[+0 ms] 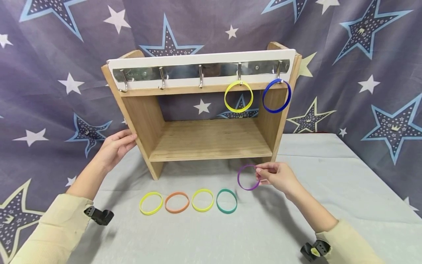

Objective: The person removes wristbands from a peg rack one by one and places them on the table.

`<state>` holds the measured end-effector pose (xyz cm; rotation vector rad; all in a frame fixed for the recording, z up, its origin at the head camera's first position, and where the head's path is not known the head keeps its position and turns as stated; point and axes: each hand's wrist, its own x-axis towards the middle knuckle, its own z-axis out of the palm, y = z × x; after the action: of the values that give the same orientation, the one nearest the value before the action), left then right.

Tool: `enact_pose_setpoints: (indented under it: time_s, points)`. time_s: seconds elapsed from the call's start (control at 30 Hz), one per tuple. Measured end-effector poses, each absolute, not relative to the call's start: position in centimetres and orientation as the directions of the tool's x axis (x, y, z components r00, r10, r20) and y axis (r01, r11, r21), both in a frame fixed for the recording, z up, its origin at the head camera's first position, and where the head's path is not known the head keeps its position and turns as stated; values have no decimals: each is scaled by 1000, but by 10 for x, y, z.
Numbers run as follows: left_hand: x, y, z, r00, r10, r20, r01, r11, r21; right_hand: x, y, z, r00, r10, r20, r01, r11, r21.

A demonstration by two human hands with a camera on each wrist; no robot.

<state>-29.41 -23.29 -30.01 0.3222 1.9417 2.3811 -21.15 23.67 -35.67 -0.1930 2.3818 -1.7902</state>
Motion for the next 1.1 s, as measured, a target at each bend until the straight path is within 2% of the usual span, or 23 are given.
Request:
enact_pose_setpoints:
  time_s: [0.27,0.5,0.67,0.9,1.1]
  points:
    - [-292,-233,-297,-978,167,125,92,-190,977,-212,238,-370,-928,-351,-121,-7,340,-940]
    - [-289,-233,-297,-979,169,114,78,-208,975,-211,240,-381,-892,-417,-176,18,355,-935]
    - [-290,-233,-297,-978,167,123,86,-218,972,-210,240,-384,-891,-424,-165,-11,384,-923]
    - [-291,-232,-298,-977,165,132,96,-213,972,-208,243,-377,-922,-360,-144,-77,534,-842]
    - [-291,-232,-298,-978,166,129,92,-218,972,-207,249,-367,-928,-346,-139,-98,586,-804]
